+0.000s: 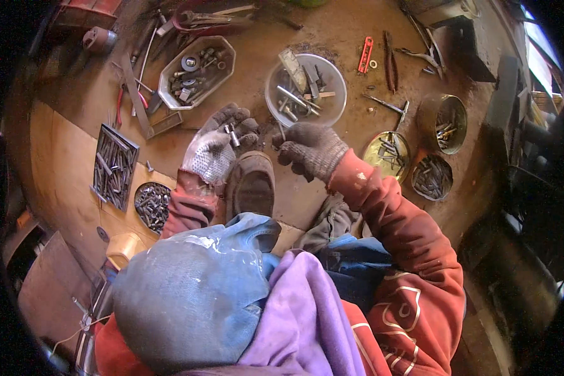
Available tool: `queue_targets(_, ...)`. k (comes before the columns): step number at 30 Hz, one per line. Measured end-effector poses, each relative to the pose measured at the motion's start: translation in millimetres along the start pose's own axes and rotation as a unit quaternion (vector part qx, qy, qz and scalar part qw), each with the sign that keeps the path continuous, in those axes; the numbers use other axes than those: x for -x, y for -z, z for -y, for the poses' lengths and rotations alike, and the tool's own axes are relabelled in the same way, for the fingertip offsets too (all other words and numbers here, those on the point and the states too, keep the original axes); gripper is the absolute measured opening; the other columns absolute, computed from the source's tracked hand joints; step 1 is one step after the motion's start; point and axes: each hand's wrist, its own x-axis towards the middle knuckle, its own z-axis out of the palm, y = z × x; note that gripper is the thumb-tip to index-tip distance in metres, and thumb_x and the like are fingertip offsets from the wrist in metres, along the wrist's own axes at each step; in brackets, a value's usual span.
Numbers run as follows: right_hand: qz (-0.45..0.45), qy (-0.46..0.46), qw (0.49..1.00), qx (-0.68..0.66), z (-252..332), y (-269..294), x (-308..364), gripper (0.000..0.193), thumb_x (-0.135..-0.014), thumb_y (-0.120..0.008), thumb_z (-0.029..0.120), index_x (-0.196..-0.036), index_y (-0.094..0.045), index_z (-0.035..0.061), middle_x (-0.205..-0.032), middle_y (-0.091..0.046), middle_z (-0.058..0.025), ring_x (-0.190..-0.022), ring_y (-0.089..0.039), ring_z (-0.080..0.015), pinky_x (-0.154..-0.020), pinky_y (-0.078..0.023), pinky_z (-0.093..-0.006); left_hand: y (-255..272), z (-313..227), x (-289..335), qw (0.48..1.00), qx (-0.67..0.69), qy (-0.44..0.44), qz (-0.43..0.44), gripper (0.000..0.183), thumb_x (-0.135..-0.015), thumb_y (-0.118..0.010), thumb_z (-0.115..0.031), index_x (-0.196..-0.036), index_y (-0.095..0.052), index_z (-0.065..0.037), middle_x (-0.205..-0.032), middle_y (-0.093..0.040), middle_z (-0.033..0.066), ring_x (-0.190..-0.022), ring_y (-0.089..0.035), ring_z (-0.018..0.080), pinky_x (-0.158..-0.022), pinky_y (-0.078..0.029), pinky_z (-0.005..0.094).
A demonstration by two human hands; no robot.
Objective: The person reaches into a container on a machine to retrieve metal parts, then sits on the floor to sort through various nuts, bolts, and scrap pieces from several containers, placing selected items into a small metal bowl.
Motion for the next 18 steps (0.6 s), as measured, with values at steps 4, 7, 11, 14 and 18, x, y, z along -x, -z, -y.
queue_targets(4, 0.001, -0.031, 0.999, 0.031, -5, 11, 2, 0.027, -0.094, -0.062, 0.018, -0.115, -0.07, 0.0048, -0.08, -0.071, -0.0038, -0.059, -0.06, -0.0102, -0.048, -0.049, -0.0268, 3, -5, 15, 1.0, -0.007, -0.017, -0.01, 0.063, -0.083, -0.065, 0.007, -0.143, -0.047, -0.003, -0.132, -0.06, 0.0221, -0.12, -0.061, 0.0405, -0.103, -0.051, 0.0567)
queue_targets(7, -0.015, -0.064, 0.998, 0.02, -1, 10, 4, 0.026, -0.093, -0.063, 0.019, -0.113, -0.07, 0.005, -0.08, -0.072, -0.0035, -0.057, -0.06, -0.01, -0.048, -0.048, -0.0266, 7, -10, 18, 0.999, -0.032, -0.009, 0.003, 0.063, -0.085, -0.066, 0.008, -0.144, -0.046, -0.002, -0.132, -0.06, 0.0218, -0.121, -0.061, 0.0388, -0.104, -0.051, 0.0546)
queue_targets(11, -0.016, -0.067, 0.998, -0.006, 0, 7, 3, 0.029, -0.094, -0.071, 0.021, -0.115, -0.07, 0.002, -0.085, -0.073, -0.005, -0.058, -0.057, -0.0081, -0.051, -0.045, -0.0235, -3, -13, 19, 0.998, -0.063, -0.001, -0.01, 0.059, -0.087, -0.067, 0.005, -0.142, -0.047, -0.001, -0.131, -0.061, 0.0217, -0.118, -0.063, 0.0379, -0.101, -0.054, 0.0517)
queue_targets(14, -0.009, -0.066, 0.998, -0.002, 2, 6, 3, 0.029, -0.094, -0.07, 0.022, -0.116, -0.07, 0.0022, -0.086, -0.074, -0.0057, -0.058, -0.057, -0.0081, -0.051, -0.045, -0.0234, -17, -15, 17, 0.993, -0.104, 0.027, -0.04, 0.054, -0.09, -0.067, 0.002, -0.141, -0.048, 0.0, -0.129, -0.062, 0.0224, -0.114, -0.066, 0.0372, -0.097, -0.056, 0.0489)
queue_targets(18, -0.01, -0.072, 0.997, -0.034, -8, 18, 14, 0.03, -0.096, -0.067, 0.022, -0.119, -0.069, 0.0026, -0.091, -0.075, -0.0073, -0.058, -0.057, -0.0085, -0.049, -0.045, -0.0238, -29, -15, 19, 0.993, -0.103, 0.025, -0.047, 0.043, -0.095, -0.062, -0.002, -0.137, -0.052, 0.002, -0.126, -0.063, 0.0242, -0.11, -0.067, 0.0362, -0.092, -0.059, 0.0473)
